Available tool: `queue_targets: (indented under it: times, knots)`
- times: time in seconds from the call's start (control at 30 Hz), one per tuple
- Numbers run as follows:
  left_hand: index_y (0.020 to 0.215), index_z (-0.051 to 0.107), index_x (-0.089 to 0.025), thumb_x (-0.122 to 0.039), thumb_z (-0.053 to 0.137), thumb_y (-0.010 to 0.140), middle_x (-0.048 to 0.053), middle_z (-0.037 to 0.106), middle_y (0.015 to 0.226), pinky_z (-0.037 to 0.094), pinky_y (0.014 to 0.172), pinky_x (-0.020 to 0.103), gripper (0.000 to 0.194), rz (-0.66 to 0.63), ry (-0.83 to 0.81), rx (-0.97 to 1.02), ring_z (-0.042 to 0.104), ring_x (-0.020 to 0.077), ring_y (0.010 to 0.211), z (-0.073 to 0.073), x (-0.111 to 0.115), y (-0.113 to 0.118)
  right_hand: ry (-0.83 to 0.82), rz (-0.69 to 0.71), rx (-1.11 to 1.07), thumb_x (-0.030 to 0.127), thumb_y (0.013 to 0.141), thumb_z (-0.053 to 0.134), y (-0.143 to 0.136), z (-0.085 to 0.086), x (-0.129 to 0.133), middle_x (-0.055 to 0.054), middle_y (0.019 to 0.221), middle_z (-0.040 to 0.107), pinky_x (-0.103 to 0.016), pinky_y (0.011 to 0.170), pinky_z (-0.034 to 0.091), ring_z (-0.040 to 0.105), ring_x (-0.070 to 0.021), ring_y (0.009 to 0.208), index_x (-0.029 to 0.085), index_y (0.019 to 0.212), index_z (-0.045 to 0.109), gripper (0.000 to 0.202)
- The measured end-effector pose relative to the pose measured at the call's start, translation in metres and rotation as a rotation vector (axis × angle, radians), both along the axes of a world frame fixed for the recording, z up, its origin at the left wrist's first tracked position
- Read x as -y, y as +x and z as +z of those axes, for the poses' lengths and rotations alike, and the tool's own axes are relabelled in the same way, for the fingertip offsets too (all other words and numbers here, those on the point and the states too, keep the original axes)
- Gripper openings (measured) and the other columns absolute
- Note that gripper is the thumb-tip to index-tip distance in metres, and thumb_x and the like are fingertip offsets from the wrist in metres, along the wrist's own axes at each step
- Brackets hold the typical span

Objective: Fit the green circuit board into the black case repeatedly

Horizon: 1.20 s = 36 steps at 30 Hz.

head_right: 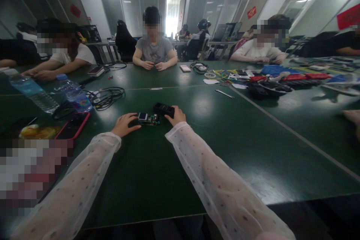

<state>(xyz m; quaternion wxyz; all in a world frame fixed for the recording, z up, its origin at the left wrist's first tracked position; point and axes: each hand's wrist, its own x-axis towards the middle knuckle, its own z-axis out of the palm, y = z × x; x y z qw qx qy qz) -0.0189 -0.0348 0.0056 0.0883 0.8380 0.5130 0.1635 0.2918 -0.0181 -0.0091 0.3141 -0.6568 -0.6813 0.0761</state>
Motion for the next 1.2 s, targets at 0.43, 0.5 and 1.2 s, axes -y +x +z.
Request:
queue_targets:
  times: [0.43,0.5,1.2]
  knots:
    - [0.122,0.056,-0.031,-0.064,0.052,0.082,0.004,0.047,0.139,0.027,0.105,0.053,0.052,-0.004,0.016,0.008,0.039,0.0305,0.129,-0.0002,0.0003,0.0004,-0.013,0.001,0.038,0.041,0.077,0.065,-0.0039,0.0074,0.0045,-0.014,0.112,0.060,-0.050,0.088,0.048,0.059,-0.0316,0.107,0.019,0.121,0.043,0.054]
    - [0.122,0.056,-0.031,-0.065,0.051,0.083,0.005,0.047,0.139,0.028,0.105,0.053,0.053,-0.006,0.016,0.008,0.039,0.0305,0.129,-0.0004,0.0004,0.0006,-0.016,0.003,0.041,0.040,0.077,0.065,-0.0039,0.0071,0.0041,-0.014,0.113,0.060,-0.050,0.088,0.048,0.058,-0.0316,0.107,0.019,0.121,0.043,0.054]
    - [0.123,0.056,-0.030,-0.065,0.050,0.083,0.004,0.046,0.140,0.027,0.107,0.053,0.053,-0.002,0.009,-0.001,0.039,0.0306,0.130,0.0000,0.0000,0.0004,0.025,0.052,0.030,0.039,0.076,0.066,-0.0074,0.0092,0.0086,-0.015,0.128,0.052,-0.057,0.092,0.044,0.051,-0.0357,0.117,0.021,0.141,0.028,0.077]
